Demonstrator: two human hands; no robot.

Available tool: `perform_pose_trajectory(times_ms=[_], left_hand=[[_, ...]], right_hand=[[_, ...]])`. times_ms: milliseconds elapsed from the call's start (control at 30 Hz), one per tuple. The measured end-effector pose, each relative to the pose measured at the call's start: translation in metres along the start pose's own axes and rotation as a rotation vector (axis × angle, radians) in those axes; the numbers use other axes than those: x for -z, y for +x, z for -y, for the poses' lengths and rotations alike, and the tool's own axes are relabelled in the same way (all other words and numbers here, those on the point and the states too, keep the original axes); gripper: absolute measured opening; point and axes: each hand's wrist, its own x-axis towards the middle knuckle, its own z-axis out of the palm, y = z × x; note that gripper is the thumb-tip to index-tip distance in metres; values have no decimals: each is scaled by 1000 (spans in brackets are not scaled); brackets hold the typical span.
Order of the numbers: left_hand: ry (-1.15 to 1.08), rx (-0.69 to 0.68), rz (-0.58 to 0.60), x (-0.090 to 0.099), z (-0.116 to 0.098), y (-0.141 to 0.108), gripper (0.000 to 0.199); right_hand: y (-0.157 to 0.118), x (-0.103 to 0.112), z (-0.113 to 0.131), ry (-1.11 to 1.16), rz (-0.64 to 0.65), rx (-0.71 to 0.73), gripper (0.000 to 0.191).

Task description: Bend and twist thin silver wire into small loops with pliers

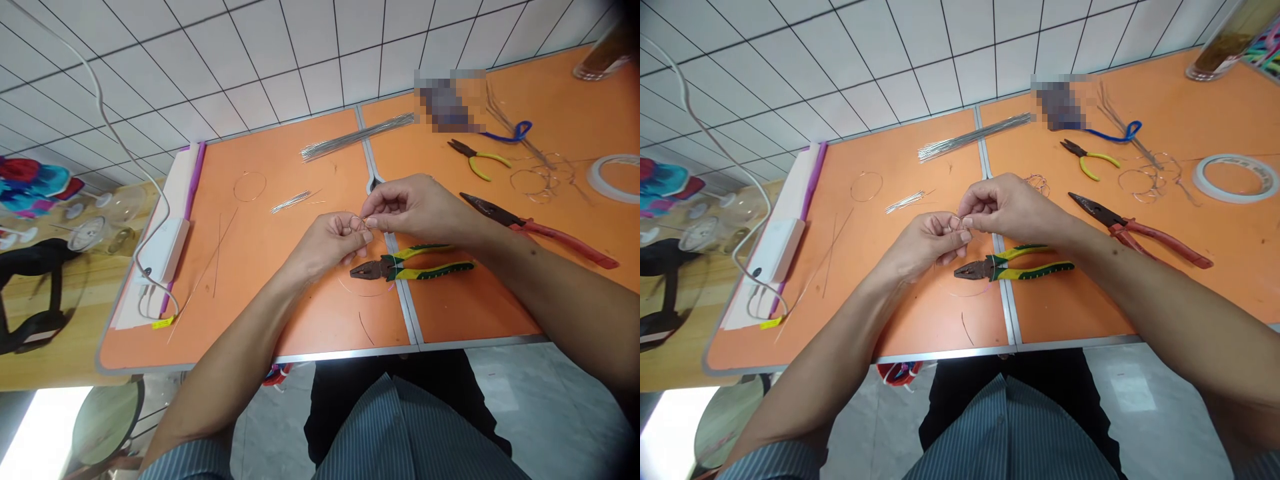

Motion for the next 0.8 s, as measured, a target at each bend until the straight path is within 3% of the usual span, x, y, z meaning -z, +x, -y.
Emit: perform_pose_trajectory(times_ms=[167,600,800], left_hand=[[-52,15,33,1,-3,0,27],[-20,41,5,1,-3,0,18],[40,78,-18,-3,-4,0,24]], right_hand=[[0,-6,4,-6,-98,-5,5],[-1,-12,6,-199,-166,39,7],[-5,-17,8,-273,-155,82,5]])
